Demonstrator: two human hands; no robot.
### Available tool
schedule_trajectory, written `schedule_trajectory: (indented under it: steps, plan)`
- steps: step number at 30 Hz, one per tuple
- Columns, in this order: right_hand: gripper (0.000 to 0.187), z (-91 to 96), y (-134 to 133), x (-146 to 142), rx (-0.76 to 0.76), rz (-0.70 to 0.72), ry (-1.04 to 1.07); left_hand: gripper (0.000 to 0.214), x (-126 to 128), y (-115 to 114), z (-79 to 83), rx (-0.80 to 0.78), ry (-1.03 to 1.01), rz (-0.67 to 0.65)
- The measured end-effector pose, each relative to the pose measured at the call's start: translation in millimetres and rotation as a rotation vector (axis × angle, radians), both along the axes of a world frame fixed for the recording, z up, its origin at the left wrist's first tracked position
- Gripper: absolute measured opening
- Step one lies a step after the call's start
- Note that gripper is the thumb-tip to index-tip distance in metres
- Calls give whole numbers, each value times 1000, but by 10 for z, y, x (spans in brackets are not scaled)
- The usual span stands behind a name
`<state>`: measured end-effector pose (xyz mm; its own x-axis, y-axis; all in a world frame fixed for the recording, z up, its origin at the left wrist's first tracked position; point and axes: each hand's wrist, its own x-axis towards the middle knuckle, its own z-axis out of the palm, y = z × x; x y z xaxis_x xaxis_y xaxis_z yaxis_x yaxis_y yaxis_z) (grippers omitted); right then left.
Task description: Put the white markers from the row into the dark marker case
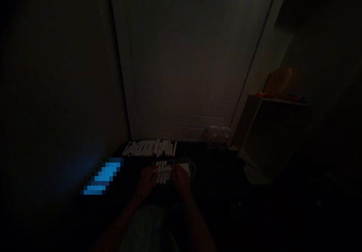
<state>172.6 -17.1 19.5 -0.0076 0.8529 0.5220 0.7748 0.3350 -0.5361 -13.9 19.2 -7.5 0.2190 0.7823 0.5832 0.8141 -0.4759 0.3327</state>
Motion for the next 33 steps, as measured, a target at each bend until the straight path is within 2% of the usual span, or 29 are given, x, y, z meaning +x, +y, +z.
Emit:
schedule_trajectory:
  steps: [10,15,20,23,28,33]
  plan:
    - [30,2,-14,12,-20,-14,-5,24,30,-46,69,-39,-77,-2]
    - [31,-49,26,26,-15,-54,94,26,31,-48,74,-39,-98,-10]
    - [32,-90,64,47,3,-99,217,34,41,-72,98,-25,-116,16]
    - [32,-81,54,59,22,-114,278,46,79,-145,146,-6,-68,35]
    - [33,-46,8,77,55,-130,355,68,147,-257,217,44,82,-78]
    - [28,-52,-4,76,46,-104,348,66,133,-181,113,9,142,-148]
